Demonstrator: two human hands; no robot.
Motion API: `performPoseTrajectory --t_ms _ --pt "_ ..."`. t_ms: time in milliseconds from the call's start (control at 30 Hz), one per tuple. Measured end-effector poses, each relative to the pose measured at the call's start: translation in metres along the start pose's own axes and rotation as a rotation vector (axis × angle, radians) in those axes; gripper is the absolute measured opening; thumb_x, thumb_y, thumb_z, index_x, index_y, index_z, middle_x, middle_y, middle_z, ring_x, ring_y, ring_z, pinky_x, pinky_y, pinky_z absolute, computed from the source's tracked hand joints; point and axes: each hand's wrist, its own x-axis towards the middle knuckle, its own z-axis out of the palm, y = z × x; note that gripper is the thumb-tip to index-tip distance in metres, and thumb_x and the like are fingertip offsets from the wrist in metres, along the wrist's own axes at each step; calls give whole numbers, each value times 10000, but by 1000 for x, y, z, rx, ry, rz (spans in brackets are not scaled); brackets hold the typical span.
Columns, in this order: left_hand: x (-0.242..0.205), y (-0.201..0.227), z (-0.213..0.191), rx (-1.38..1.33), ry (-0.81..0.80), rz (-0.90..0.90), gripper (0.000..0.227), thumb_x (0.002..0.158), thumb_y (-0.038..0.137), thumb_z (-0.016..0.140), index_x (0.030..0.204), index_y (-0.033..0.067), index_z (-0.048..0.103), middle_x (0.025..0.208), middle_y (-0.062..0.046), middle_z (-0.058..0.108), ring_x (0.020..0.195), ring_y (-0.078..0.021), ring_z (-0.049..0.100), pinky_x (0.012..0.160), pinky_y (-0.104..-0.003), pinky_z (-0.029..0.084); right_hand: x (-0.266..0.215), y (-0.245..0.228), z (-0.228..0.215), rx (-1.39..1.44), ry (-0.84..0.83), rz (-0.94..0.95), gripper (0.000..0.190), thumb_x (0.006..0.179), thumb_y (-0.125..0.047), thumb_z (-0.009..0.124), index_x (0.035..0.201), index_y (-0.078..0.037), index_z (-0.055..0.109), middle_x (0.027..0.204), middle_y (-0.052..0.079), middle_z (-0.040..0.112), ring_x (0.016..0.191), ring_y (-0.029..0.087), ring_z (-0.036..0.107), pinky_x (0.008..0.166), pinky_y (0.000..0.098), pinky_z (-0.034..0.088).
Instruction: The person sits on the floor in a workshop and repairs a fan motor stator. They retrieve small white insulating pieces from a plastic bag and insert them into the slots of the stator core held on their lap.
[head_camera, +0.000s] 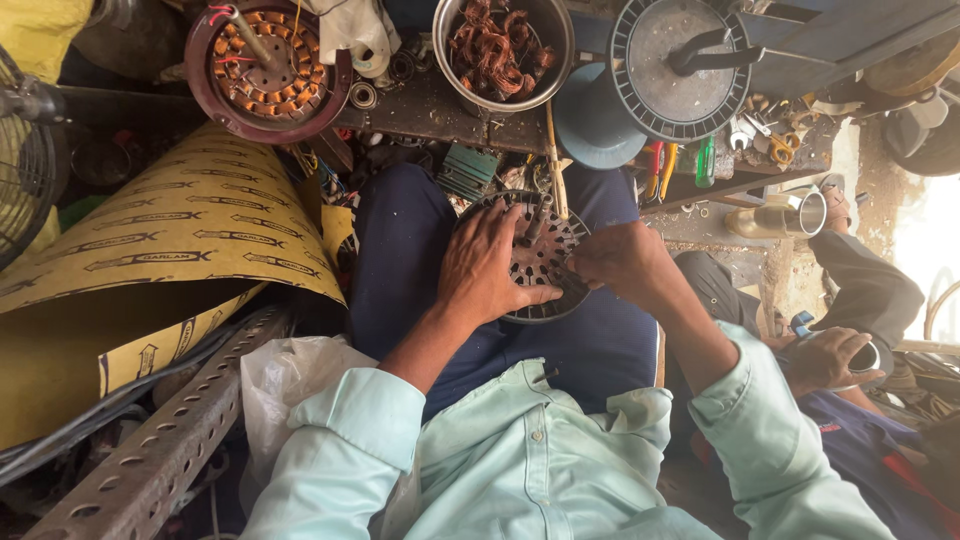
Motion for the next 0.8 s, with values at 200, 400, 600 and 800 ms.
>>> performPoseTrajectory --t_ms 200,400,600,800 --pt "1 2 -2 -15 35 6 1284 546 714 895 1506 48 361 1543 -244 403 1445 -402 357 1195 -518 268 27 17 -13 -139 -176 -467 106 759 -4 737 848 -43 779 817 63 743 721 135 758 618 274 596" --pt "1 1 -1 -28 25 -22 1270 537 697 900 1503 66 370 1547 -222 406 1436 -394 362 1184 -515 271 7 8 8 337 -42 88 183 808 -27 743 980 29 766 878 104 747 726 188 737 632 299 614" --pt "0 -1 0 -11 44 -4 1245 557 705 894 1506 82 384 1554 -213 403 1441 -397 365 1195 -517 274 -13 -13 1 330 -32 127 324 839 -165 759 1074 58 749 866 106 767 722 172 747 645 298 615" --pt "1 -2 2 -14 44 -2 1244 539 725 878 1490 81 398 1549 -202 414 1433 -389 376 1192 -518 279 -15 -36 -4 -166 94 -104 272 844 -235 811 1086 -111 801 845 100 760 708 175 734 650 322 568"
